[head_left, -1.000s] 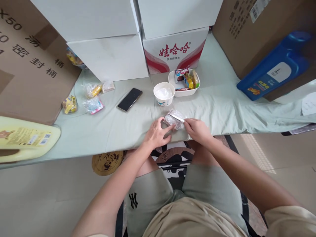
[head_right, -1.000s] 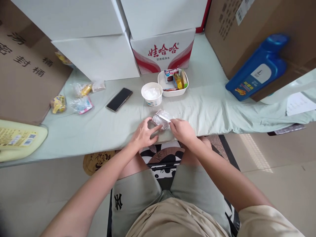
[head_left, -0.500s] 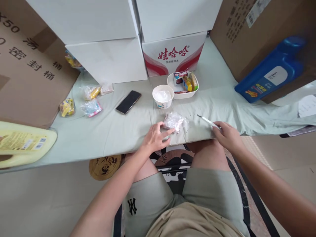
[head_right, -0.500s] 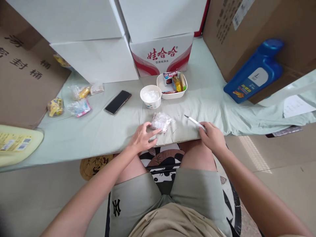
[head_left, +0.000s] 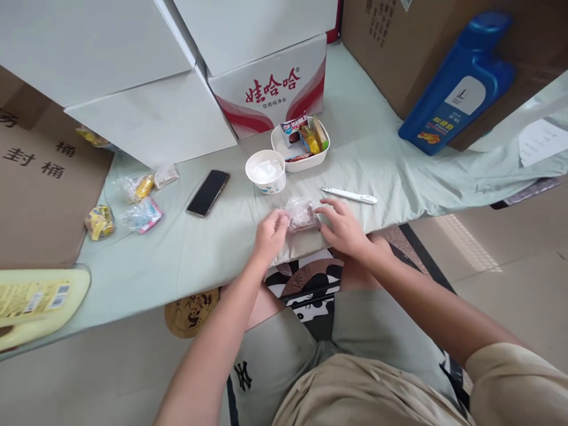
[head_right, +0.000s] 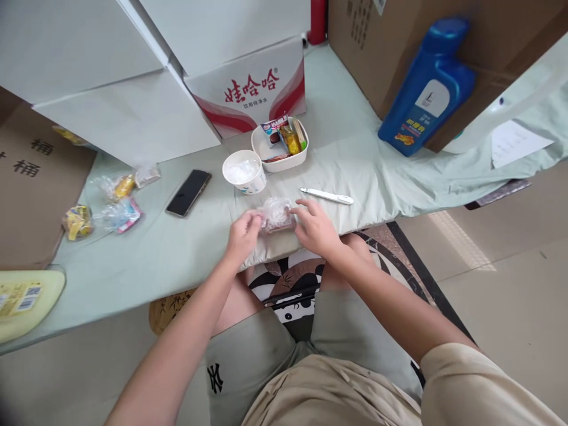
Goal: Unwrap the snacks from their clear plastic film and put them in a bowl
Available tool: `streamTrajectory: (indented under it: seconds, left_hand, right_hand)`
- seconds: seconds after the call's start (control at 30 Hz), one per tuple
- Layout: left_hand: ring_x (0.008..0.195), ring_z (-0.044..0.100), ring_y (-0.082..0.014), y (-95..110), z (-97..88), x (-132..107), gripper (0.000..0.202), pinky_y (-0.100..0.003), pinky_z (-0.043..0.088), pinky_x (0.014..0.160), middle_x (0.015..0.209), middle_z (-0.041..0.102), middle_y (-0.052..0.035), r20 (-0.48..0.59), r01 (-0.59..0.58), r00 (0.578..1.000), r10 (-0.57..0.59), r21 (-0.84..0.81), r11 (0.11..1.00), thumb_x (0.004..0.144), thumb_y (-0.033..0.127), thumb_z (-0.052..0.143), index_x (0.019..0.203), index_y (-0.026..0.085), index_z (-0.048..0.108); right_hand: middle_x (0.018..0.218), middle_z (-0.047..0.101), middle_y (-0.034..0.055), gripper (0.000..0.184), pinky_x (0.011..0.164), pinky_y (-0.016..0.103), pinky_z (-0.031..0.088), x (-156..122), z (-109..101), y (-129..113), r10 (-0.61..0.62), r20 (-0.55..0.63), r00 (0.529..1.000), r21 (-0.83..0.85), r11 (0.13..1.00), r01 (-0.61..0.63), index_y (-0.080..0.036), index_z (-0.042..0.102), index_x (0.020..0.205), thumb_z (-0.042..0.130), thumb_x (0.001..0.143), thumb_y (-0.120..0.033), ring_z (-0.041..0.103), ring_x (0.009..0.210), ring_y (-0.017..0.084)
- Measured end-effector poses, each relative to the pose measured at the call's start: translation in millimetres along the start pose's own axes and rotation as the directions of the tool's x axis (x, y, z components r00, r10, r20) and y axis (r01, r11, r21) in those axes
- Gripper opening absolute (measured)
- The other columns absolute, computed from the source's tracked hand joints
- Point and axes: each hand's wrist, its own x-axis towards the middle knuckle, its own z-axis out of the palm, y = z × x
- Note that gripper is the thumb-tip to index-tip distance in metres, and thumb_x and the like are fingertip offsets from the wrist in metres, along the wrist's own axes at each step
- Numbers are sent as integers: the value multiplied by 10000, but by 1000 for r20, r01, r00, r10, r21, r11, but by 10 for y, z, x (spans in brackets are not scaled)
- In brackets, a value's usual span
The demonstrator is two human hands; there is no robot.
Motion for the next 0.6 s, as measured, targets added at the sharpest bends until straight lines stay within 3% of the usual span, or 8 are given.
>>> streamTrajectory:
  seconds: [0.07, 0.13, 0.23, 0.3, 0.43, 0.53, 0.6]
  left_hand:
    - [834, 690, -172, -2, -18, -4, 160, -309, 578, 768, 923, 667, -32, -59, 181, 977, -206, -290, 940, 902, 368, 501, 948, 222, 550]
    - [732, 683, -146, -27, -60, -57, 218, -282, 577, 674, 919, 661, -5, -50, 292, 936, -350, -446, 846, 819, 320, 551, 1014, 243, 489]
    - [699, 670, -134, -92, -142, -178, 390, -249, 561, 594, 918, 658, 10, -21, 327, 929, -371, -427, 843, 705, 232, 596, 1067, 258, 453]
    - [765, 691, -153, -150, -206, -251, 393, -237, 558, 584, 912, 658, -1, -53, 315, 931, -362, -386, 867, 679, 205, 592, 1044, 250, 453]
    - [833, 715, -174, -283, -385, -341, 378, -228, 551, 581, 876, 647, -5, -156, 310, 911, -382, -350, 884, 698, 187, 553, 1050, 255, 433]
    - [760, 695, -152, -366, -547, -352, 474, -238, 553, 598, 905, 638, -1, -202, 305, 904, -376, -309, 901, 702, 165, 565, 1147, 266, 436]
    - [798, 691, -155, -397, -626, -311, 505, -254, 563, 639, 983, 634, -22, -233, 277, 912, -338, -258, 926, 730, 185, 589, 1211, 268, 457]
  right_hand:
    - [1493, 519, 166, 406, 1066, 526, 482, 66, 43, -33, -14, 41, 999, 82, 997, 11, -203, 625, 1243, 504, 858, -163, 520, 1352, 325]
    - [1511, 514, 173, 444, 1099, 543, 464, 167, 71, -56, -63, 90, 994, 146, 988, 50, -193, 591, 1302, 547, 861, -221, 503, 1381, 332]
    - [1397, 607, 143, 514, 1155, 568, 407, 316, 123, -109, -165, 161, 973, 178, 975, 136, -203, 581, 1366, 612, 864, -311, 486, 1393, 341]
    - [1243, 665, 127, 465, 1111, 537, 441, 371, 153, -148, -183, 184, 966, 172, 973, 152, -210, 626, 1336, 585, 877, -274, 556, 1288, 324]
    - [1031, 661, 109, 323, 956, 452, 508, 340, 91, -123, -15, 73, 997, 185, 983, 2, -205, 699, 1173, 499, 923, -246, 627, 1022, 268]
    - [982, 646, 106, 272, 935, 459, 512, 262, -53, -23, 174, -45, 984, 164, 973, -164, -207, 700, 1074, 482, 920, -258, 631, 986, 274]
    - [1072, 637, 138, 288, 975, 502, 497, 228, -138, 16, 254, -149, 956, 102, 965, -241, -205, 690, 1093, 482, 895, -232, 624, 1060, 305]
